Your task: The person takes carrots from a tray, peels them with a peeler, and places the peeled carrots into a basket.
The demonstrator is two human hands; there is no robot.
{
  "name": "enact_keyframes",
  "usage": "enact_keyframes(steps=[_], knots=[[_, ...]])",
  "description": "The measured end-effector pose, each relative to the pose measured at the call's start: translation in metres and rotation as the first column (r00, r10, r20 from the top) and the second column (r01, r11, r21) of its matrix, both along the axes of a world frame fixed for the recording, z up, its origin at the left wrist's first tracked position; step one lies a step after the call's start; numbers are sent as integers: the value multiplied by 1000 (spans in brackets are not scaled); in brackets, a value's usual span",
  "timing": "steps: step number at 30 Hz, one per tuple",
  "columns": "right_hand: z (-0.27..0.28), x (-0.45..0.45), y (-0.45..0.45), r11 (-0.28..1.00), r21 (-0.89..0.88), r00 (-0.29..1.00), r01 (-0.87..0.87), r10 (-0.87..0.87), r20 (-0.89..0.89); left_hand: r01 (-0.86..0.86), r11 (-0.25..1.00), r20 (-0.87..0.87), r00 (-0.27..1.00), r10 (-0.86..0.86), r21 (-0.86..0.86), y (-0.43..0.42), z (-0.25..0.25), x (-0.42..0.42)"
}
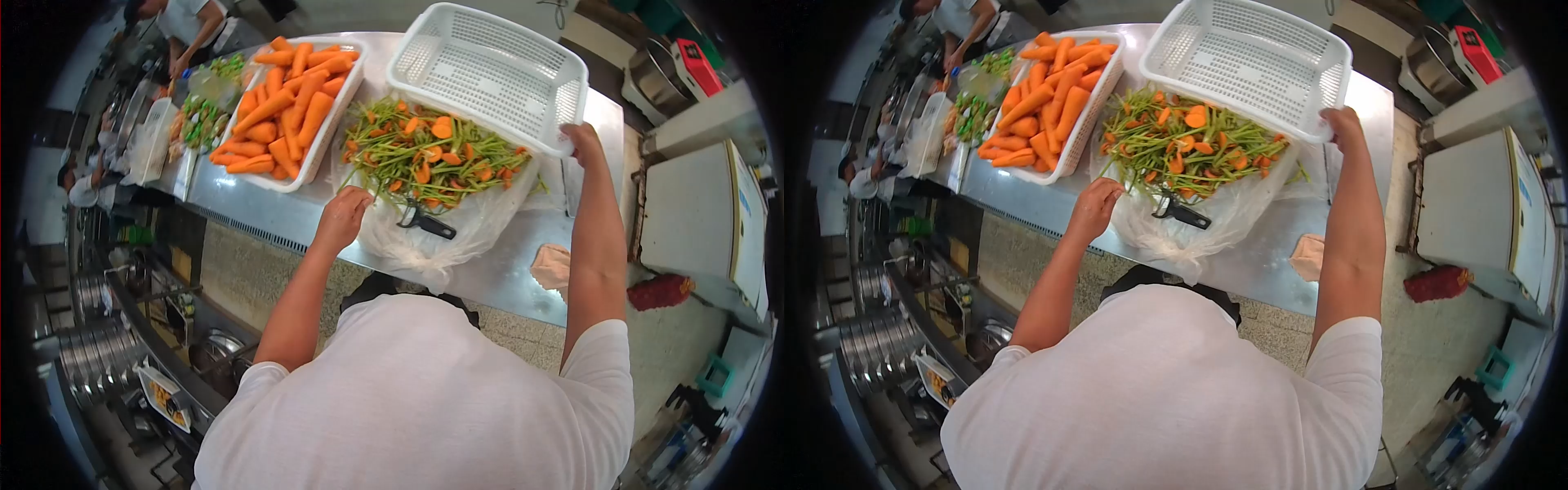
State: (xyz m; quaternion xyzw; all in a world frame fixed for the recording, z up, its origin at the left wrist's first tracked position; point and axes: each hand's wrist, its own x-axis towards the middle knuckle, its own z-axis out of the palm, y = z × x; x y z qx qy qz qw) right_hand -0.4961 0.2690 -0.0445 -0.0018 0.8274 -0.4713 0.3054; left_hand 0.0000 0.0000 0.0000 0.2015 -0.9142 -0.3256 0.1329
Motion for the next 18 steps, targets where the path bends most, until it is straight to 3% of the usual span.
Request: enact_keyframes(steps=[1, 2, 3, 5, 7, 8, 10, 11, 12, 13, 14, 15, 17, 18], knots=[[2, 7, 8, 999, 36, 1000, -20, 21, -19, -24, 999, 27, 999, 25, -29, 4, 5, 3], [-1, 14, 15, 965, 258, 920, 36, 69, -386, -47, 997, 51, 997, 50, -60, 7, 11, 5], [20, 8, 5, 883, 426, 657, 197, 204, -726, -73, 996, -10, 997, 72, -43, -7, -1, -5], [38, 68, -3, 958, 217, 176, 188, 185, -967, -130, 982, 44, 990, 138, -137, -24, 12, 13], [57, 148, -24, 979, 157, 407, -130, 197, -892, -167, 974, 16, 985, 171, -150, -46, 23, 16], [45, 189, -33, 946, 1, 486, -325, 168, -857, -181, 972, -19, 983, 180, -150, -57, 28, 14], [13, 262, -49, 778, 43, 522, -627, 461, -718, -206, 967, -59, 978, 199, -150, -81, 40, 6], [-7, 295, -57, 719, 60, 448, -692, 493, -745, -237, 960, -101, 969, 224, -148, -95, 41, -2], [-11, 325, -66, 730, 165, 457, -664, 570, -683, -216, 966, -110, 973, 202, -141, -116, 37, -15], [-13, 351, -75, 727, 264, 479, -633, 637, -604, -223, 928, -265, 954, 144, -300, -139, 32, -28], [-14, 368, -82, 742, 271, 497, -613, 629, -598, -248, 862, -402, 914, 57, -442, -156, 28, -34], [-16, 382, -87, 783, 343, 489, -519, 601, -632, -216, 876, -402, 915, 28, -432, -171, 27, -34], [-14, 398, -87, 837, 441, 515, -324, 547, -660, -164, 786, -180, 981, 69, -596, -197, 23, -56], [-13, 398, -86, 860, 380, 543, -342, 510, -667, -124, 783, -60, 992, 111, -609, -198, 23, -66]])
